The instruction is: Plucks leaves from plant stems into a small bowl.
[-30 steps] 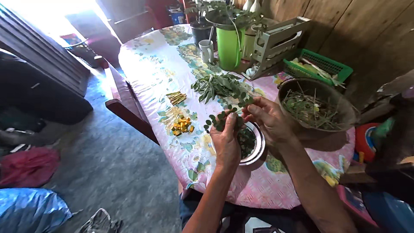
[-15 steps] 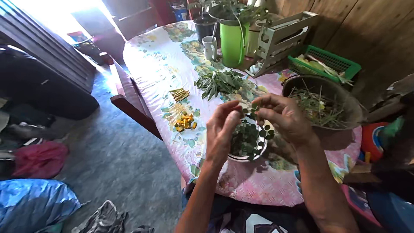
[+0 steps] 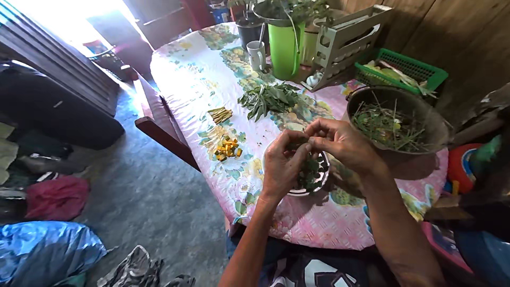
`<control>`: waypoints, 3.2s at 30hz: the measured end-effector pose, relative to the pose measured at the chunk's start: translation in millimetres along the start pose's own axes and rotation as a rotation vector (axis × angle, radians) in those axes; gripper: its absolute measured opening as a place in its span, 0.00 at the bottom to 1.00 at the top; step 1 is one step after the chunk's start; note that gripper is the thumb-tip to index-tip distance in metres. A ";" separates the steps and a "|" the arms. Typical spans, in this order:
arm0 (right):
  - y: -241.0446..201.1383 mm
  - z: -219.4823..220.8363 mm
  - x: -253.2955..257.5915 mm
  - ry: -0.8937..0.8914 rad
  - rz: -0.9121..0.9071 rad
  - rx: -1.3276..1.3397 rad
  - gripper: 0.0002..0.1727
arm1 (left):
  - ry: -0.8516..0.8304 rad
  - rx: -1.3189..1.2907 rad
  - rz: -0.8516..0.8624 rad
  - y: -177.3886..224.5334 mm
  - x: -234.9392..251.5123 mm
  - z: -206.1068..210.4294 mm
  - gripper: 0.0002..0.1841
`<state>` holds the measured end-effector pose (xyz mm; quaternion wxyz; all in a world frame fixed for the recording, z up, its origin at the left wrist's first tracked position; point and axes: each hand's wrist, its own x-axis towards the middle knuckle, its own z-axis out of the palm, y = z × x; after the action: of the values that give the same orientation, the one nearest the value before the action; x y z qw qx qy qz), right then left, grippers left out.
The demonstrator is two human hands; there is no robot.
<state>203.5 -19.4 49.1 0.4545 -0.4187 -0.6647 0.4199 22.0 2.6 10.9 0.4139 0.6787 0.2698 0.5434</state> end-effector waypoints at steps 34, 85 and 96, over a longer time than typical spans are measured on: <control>21.2 21.1 10.5 -0.062 0.136 0.199 0.11 | 0.047 0.313 0.053 -3.4 -7.2 -10.8 0.04; 14.9 12.4 10.4 -0.022 -0.428 -0.456 0.17 | -0.051 -0.434 -0.343 -4.7 -4.5 -30.0 0.06; 29.7 10.9 13.5 0.069 -0.466 -0.552 0.07 | -0.055 -0.577 -0.476 -5.3 -9.6 -28.5 0.20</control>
<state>195.1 0.1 22.0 0.4302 -0.3769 -0.8148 0.0952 -7.4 5.2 3.3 0.7098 0.4668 0.2447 0.4673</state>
